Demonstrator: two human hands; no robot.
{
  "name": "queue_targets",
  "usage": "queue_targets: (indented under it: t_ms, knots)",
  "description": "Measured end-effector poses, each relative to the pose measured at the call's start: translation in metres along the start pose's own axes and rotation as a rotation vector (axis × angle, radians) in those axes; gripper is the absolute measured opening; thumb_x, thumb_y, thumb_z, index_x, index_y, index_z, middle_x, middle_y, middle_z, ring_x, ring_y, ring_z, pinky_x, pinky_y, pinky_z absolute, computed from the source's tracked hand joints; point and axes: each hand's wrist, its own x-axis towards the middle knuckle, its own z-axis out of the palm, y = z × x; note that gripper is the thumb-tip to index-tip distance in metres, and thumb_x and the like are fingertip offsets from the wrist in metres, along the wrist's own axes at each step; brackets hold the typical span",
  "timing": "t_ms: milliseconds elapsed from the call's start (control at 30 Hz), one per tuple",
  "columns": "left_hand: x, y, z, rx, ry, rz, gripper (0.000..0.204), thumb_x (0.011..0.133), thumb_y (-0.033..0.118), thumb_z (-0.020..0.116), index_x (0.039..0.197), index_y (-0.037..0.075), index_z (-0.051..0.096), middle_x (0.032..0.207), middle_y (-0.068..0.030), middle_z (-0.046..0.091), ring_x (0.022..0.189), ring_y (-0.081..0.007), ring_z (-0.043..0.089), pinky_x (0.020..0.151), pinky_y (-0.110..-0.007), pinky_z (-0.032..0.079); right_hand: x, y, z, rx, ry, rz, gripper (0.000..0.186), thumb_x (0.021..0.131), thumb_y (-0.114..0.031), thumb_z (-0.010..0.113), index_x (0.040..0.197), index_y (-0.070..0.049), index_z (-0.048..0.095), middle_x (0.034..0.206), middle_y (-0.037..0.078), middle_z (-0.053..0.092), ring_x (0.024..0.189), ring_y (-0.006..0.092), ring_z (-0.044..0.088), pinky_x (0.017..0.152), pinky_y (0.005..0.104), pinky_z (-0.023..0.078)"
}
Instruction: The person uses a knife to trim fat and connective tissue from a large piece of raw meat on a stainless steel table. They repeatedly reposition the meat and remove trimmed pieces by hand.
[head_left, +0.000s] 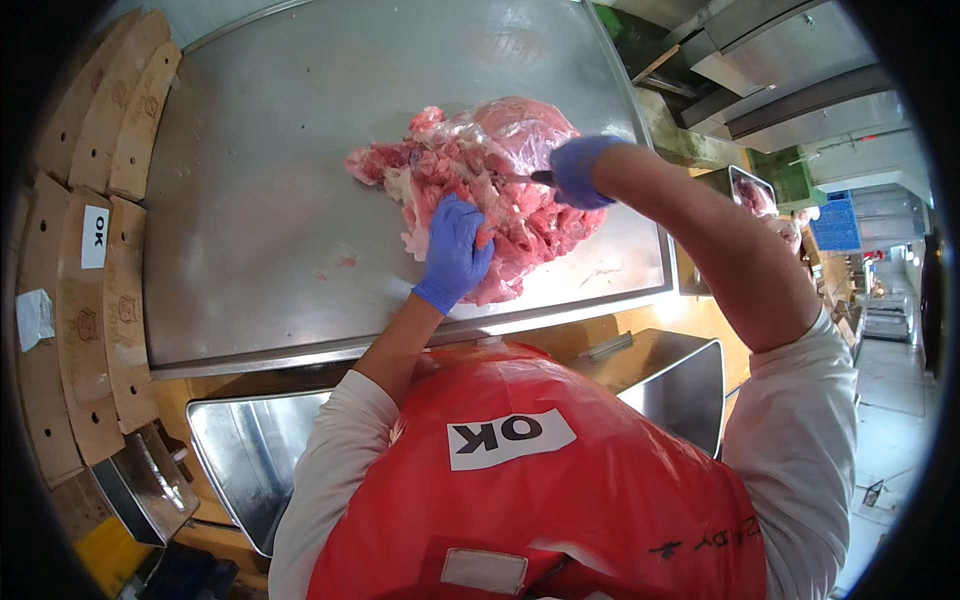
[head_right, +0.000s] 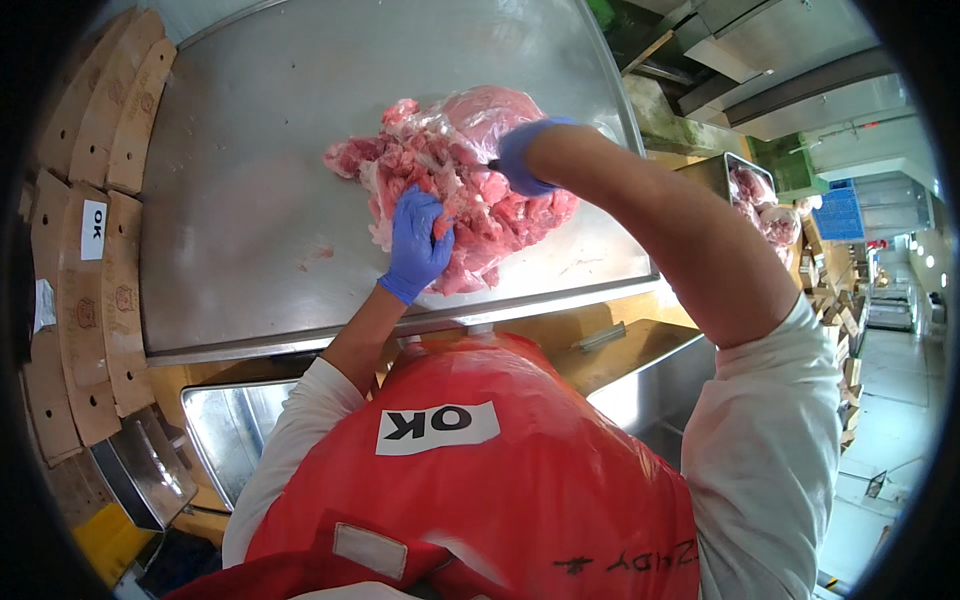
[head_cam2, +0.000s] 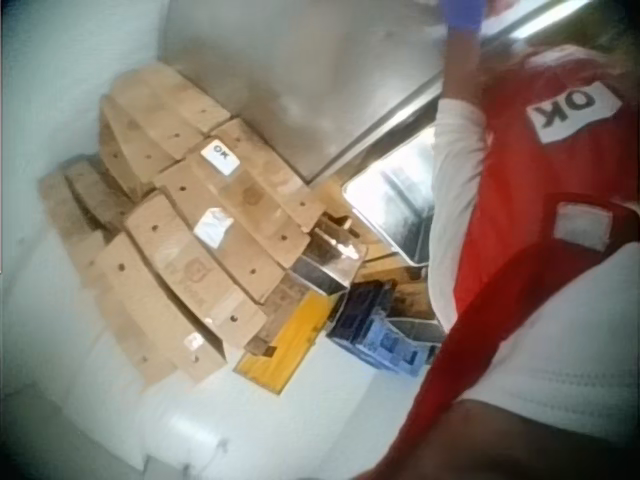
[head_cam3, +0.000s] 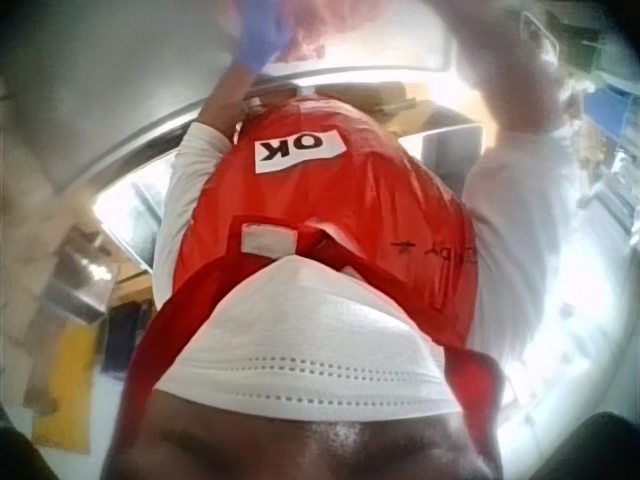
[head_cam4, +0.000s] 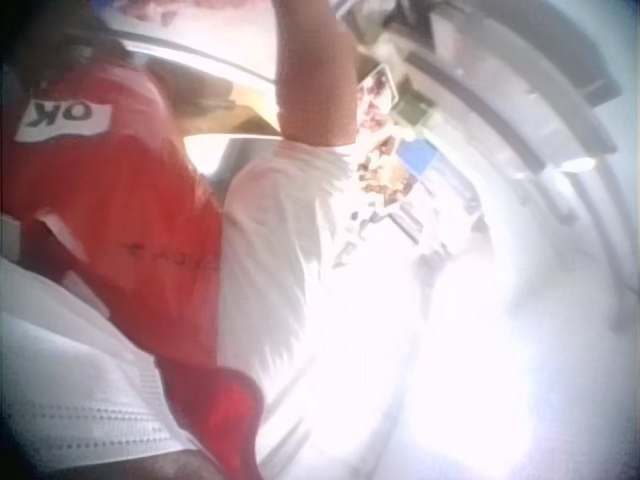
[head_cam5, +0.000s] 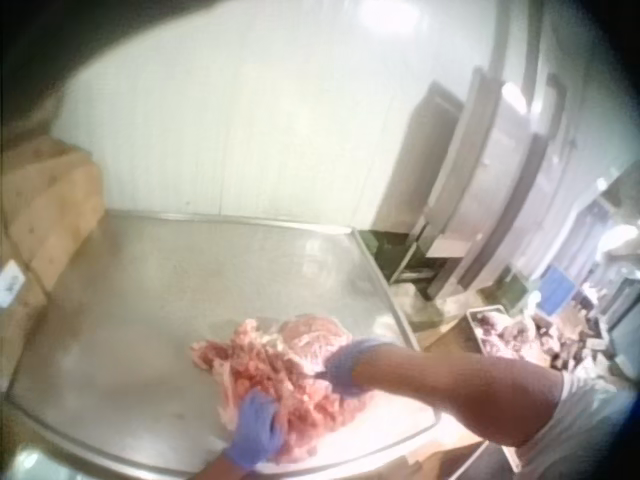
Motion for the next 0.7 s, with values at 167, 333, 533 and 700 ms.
queue_targets:
  t_ms: [167,333,533,700]
  knots:
    - [-0.017,0.017,0.010,-0.028,-0.051,0.028,0.037,0.084,0.004,0.074,0.118,0.002,0.060,0.119,-0.0183,0.060,0.118,-0.0421,0.061,0.122,-0.064,0.043,0.016,0.076,0.154,0.879,-0.004,-0.099,0.048,0.102,-0.043,0.076,0.131,-0.005,0.075,0.102,0.018,0.079,0.087,0.0266,0.076,0.077,0.0457,0.062]
    - [-0.019,0.023,0.000,0.020,-0.066,-0.113,0.037,0.086,0.003,0.074,0.119,0.001,0.057,0.122,-0.0196,0.060,0.118,-0.0430,0.060,0.121,-0.062,0.043,0.048,0.016,0.261,1.058,0.545,-0.256,0.044,0.106,-0.044,0.072,0.126,-0.005,0.072,0.099,0.022,0.076,0.089,0.0414,0.074,0.084,0.0445,0.059]
    - [-0.001,0.045,-0.005,0.119,-0.047,-0.185,0.033,0.089,0.006,0.080,0.114,0.003,0.058,0.121,-0.0196,0.060,0.118,-0.0428,0.059,0.115,-0.055,0.047,0.022,-0.035,0.259,0.947,0.654,-0.013,0.032,0.103,-0.031,0.072,0.124,-0.009,0.064,0.105,0.027,0.075,0.096,0.0465,0.074,0.078,0.0563,0.060]
    - [0.001,0.043,-0.008,0.162,-0.038,-0.176,0.034,0.088,0.007,0.085,0.111,0.005,0.060,0.110,-0.0167,0.064,0.109,-0.0422,0.063,0.110,-0.055,0.050,-0.012,-0.024,0.275,0.971,0.972,-0.078,0.049,0.101,-0.019,0.073,0.149,-0.017,0.063,0.104,0.018,0.075,0.087,0.0436,0.075,0.074,0.0528,0.061]
